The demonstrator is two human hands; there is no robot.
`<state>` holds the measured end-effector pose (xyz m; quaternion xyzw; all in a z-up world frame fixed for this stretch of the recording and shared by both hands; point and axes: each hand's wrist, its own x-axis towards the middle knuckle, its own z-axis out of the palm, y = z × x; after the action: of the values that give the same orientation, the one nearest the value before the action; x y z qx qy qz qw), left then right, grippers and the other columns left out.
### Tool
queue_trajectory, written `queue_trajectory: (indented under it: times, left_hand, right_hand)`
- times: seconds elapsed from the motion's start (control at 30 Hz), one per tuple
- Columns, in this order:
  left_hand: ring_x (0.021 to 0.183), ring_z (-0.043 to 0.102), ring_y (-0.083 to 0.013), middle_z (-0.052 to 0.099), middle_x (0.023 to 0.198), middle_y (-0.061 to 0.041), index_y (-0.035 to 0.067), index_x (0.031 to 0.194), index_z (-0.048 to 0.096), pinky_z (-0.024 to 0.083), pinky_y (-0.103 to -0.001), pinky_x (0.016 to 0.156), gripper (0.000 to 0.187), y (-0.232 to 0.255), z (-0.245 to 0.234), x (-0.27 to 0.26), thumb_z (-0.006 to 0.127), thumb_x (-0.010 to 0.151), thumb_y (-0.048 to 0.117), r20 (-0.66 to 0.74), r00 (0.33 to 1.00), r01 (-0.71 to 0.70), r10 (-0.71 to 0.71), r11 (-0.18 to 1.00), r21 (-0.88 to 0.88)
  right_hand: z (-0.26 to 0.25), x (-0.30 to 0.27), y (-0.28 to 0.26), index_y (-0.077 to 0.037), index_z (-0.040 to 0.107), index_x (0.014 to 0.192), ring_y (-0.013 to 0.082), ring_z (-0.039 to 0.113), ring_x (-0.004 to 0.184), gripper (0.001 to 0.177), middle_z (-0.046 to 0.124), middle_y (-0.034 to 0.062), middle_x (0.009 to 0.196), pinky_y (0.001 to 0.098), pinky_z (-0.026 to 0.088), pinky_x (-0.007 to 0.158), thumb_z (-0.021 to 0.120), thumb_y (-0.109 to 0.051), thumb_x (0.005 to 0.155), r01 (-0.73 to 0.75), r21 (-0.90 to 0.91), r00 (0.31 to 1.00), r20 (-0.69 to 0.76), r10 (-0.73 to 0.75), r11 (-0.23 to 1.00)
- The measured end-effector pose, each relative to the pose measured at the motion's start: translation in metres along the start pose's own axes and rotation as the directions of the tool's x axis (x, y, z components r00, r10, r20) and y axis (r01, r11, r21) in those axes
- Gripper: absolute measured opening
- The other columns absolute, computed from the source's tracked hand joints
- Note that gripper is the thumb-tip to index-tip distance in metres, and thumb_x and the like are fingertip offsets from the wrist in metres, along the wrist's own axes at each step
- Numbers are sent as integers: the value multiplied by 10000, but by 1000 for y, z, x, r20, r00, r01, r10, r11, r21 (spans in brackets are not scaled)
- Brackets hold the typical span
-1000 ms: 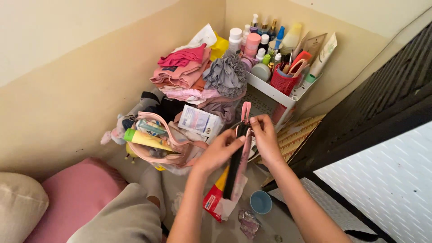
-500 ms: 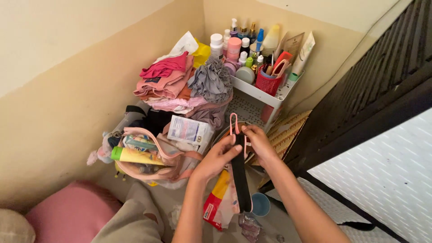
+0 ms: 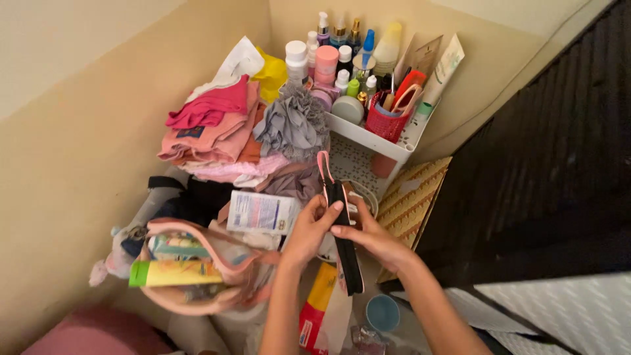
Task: Organize various skincare and cosmetic products on a small white tiered shelf and in nearby containers.
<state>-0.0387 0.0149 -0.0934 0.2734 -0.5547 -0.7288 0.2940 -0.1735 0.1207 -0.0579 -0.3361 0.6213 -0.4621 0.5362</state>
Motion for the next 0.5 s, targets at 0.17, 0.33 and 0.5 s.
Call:
queue_trajectory:
  times: [0.17,0.33,0.5]
  left_hand:
    - [726,583,-41,642,810,48,98,946,620,481,-225,648,133,-9,5,35,700,934,203,37,999,14,-9,991,-130]
    - [650,514,-52,549,743,24,63,848,502,423,-234,545,334,-80,-8,52,793,970,172,-42,995,-90,86,992,-92]
    - [719,628,-108,637,864,-40,71,1035,570,529,-256,585,298,-62,3,40,766,893,244,-52,995,79,-84,993,-88]
  right_hand:
    - [-8,27,13,-177,314,1527,227,616,1201,902,616,137,1314,359,470,1010,781,-334,772,6,118,993,-114,7,993]
    - [-8,40,37,-114,395,1463,211,651,1105,821,635,116,1239,333,531,908,789,-208,749,62,238,981,-196,-15,969]
    - [-11,33,52,-131,395,1456,164,643,1026,757,617,66,1203,328,553,798,728,-138,776,145,301,930,-368,-26,942]
